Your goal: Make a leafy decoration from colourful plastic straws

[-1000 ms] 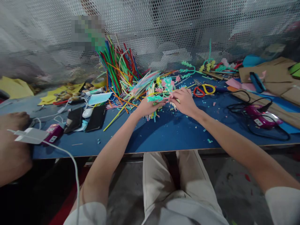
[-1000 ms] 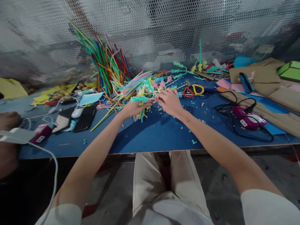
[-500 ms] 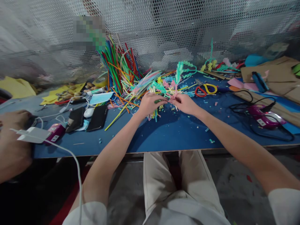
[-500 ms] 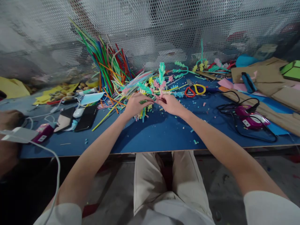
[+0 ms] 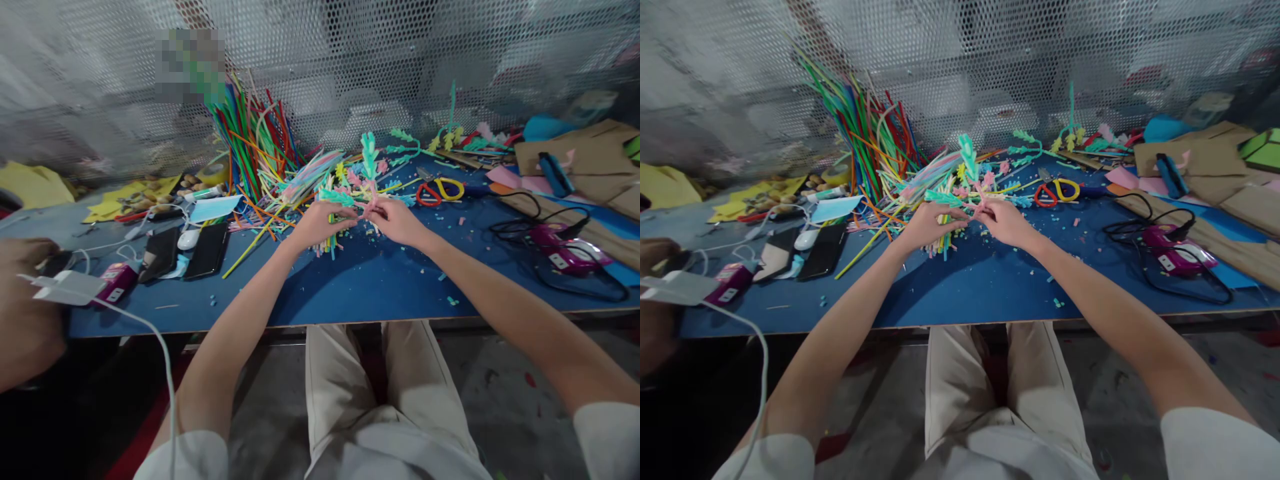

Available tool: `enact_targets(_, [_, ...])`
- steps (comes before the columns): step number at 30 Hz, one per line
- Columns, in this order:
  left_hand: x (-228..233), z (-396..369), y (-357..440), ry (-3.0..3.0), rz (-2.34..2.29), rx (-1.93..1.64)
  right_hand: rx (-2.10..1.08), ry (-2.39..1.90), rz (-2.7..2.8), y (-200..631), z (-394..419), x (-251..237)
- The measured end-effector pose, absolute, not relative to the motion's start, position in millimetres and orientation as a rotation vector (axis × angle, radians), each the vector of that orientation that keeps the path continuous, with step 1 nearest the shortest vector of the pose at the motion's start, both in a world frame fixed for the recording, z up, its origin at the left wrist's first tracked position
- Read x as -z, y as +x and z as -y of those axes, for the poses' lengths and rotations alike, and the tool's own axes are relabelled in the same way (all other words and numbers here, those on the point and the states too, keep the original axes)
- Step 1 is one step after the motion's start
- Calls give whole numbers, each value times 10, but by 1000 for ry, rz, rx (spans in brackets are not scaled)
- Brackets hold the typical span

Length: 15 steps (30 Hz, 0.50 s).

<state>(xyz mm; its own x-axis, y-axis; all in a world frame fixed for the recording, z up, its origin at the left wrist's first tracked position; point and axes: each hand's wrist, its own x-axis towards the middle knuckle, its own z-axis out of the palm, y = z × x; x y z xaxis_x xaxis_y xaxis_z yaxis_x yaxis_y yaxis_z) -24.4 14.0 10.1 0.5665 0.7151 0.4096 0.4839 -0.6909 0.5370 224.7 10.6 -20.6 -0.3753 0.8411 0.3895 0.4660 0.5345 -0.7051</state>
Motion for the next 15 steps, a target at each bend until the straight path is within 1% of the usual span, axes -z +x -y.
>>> enact_targets(4, [-67,-123,-237,2235,-1092,-853,-494,-991,2075,2246,-100,208])
enact_targets(10, [-145,-45,-139,1884,-1070,-894,-458,-881,2068,2239,-99,225])
enact_targets(15, [-114,-107,-126,1872,-1047,-936,-389,-818,2091,2225,-87,221])
